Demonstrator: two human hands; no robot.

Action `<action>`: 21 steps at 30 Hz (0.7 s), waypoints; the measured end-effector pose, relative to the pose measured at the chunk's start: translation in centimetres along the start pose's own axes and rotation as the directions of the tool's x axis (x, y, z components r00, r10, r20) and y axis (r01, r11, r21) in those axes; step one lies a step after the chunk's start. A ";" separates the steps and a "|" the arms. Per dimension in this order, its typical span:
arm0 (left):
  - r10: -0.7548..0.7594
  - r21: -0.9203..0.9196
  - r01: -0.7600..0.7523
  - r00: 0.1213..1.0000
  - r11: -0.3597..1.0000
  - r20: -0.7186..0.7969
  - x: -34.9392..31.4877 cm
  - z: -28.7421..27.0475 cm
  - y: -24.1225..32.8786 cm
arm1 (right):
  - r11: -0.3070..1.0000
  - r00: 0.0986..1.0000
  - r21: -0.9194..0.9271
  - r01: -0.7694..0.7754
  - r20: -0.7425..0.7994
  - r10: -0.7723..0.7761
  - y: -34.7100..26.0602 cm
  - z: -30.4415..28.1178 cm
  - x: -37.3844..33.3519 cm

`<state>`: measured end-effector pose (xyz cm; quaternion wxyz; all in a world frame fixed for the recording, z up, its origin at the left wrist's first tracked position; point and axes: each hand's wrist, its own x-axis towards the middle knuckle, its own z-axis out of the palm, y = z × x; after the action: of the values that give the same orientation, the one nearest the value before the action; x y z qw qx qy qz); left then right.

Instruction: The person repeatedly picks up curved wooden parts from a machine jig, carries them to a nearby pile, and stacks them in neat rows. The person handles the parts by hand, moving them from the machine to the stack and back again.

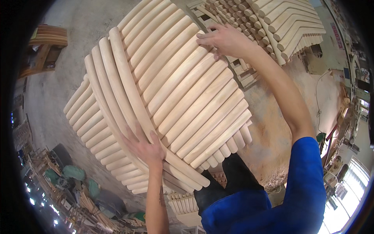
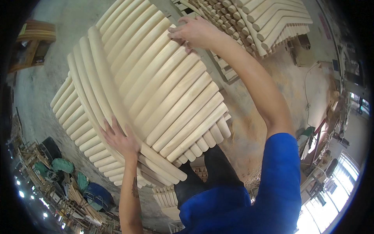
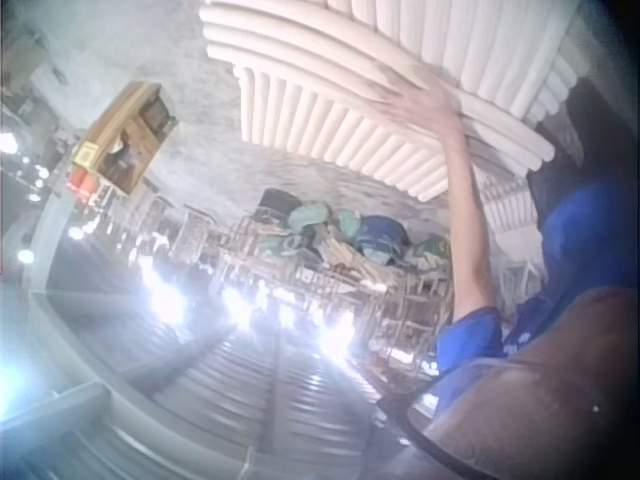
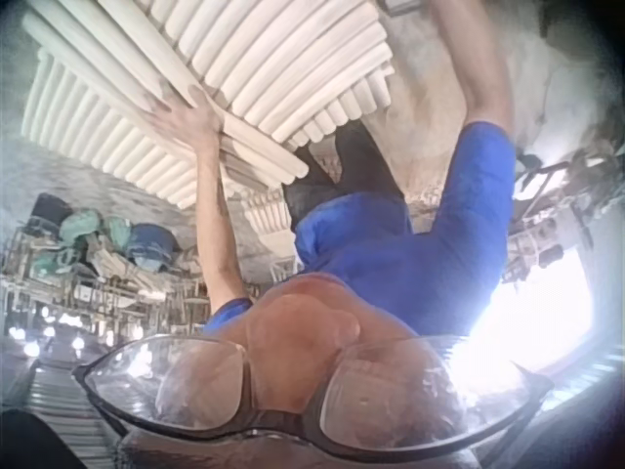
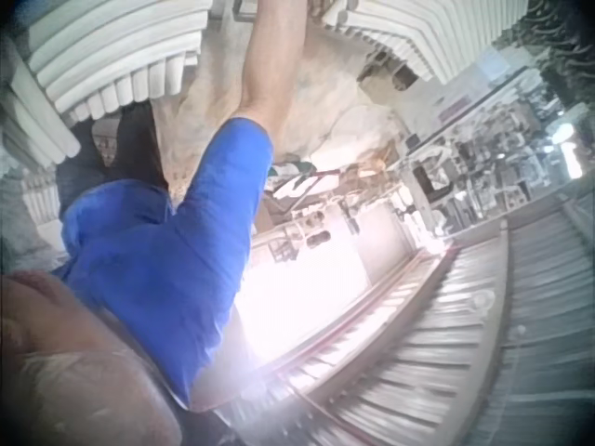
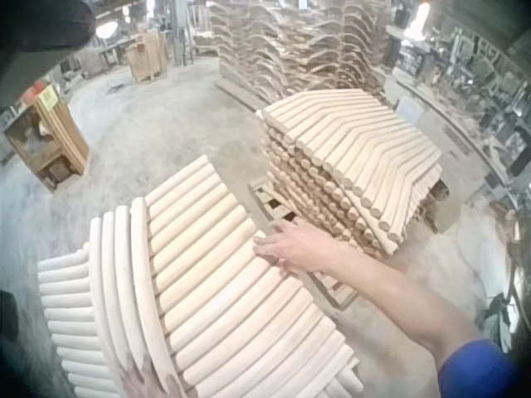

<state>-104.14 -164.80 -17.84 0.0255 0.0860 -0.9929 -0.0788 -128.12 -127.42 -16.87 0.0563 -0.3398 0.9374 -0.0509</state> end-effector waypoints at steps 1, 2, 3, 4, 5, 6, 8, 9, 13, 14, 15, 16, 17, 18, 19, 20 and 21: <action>-0.007 -0.002 0.007 1.000 1.000 0.006 0.0 0.0 0.1 | 0.998 1.000 -0.062 -0.001 0.016 0.002 -0.1 0.2 0.1; -0.014 -0.005 0.014 1.000 1.000 0.011 0.1 0.0 0.1 | 0.992 0.999 -0.126 -0.001 0.032 0.005 -0.2 0.4 0.2; -0.022 0.003 0.022 1.000 1.000 0.015 0.0 0.0 0.2 | 0.993 0.999 -0.116 -0.002 0.033 0.006 -0.2 0.5 0.1; -0.029 0.010 0.029 0.999 1.000 0.019 0.0 -0.1 0.3 | 0.994 0.999 -0.108 -0.003 0.034 0.006 -0.3 0.5 0.1; -0.036 0.016 0.036 0.999 0.999 0.023 -0.1 -0.1 0.4 | 0.995 0.999 -0.100 -0.004 0.034 0.007 -0.3 0.5 0.0; -0.038 0.017 0.037 0.999 0.999 0.028 -0.1 -0.2 0.3 | 0.994 0.997 -0.109 -0.019 0.074 0.027 -0.6 0.4 0.2; -0.044 0.011 0.044 0.999 0.999 0.016 -0.2 -0.1 0.0 | 0.988 0.989 -0.146 -0.042 0.135 0.061 -1.1 0.1 0.7; -0.031 -0.020 0.031 0.999 0.999 -0.004 0.6 0.4 0.5 | 0.987 0.997 -0.155 -0.043 0.053 0.052 -0.5 0.5 0.2; -0.022 -0.017 0.022 1.000 1.000 0.012 -0.1 0.0 -0.1 | 0.999 0.999 0.002 -0.040 -0.007 0.040 -0.9 0.2 -0.2; -0.019 -0.015 0.019 1.000 1.000 0.010 -0.1 0.1 0.0 | 0.998 0.997 0.006 -0.069 0.044 0.069 -0.5 0.1 0.1; -0.021 -0.012 0.021 1.000 1.000 0.022 -0.5 -0.1 -0.1 | 0.995 0.990 0.021 -0.101 0.105 0.098 -0.6 -0.3 0.2; -0.026 -0.011 0.027 0.999 1.000 0.020 -0.3 0.0 -0.1 | 0.992 0.981 0.027 -0.126 0.155 0.120 -0.6 -0.6 0.6; -0.031 -0.010 0.032 0.999 0.999 0.017 -0.2 -0.1 -0.1 | 0.988 0.977 0.074 -0.132 0.175 0.118 -1.2 -0.7 0.6; -0.022 -0.017 0.022 1.000 1.000 0.008 -0.1 0.0 0.0 | 0.989 0.982 0.070 -0.131 0.143 0.120 -0.9 -0.5 0.4; -0.012 -0.024 0.012 1.000 1.000 -0.002 0.0 0.1 0.1 | 0.990 0.987 0.065 -0.129 0.109 0.122 -0.6 -0.3 0.1; -0.004 -0.031 0.003 1.000 1.000 -0.013 0.1 0.1 0.1 | 0.990 0.990 0.059 -0.127 0.075 0.122 -0.3 -0.1 0.0; -0.009 -0.028 0.009 1.000 1.000 -0.007 0.0 0.1 0.1 | 0.986 0.978 0.077 -0.146 0.163 0.132 -0.4 -0.7 0.6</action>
<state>-104.18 -164.72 -17.96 0.0299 0.0903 -0.9912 -0.0924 -128.46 -128.08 -16.19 0.1487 -0.2734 0.9483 -0.0615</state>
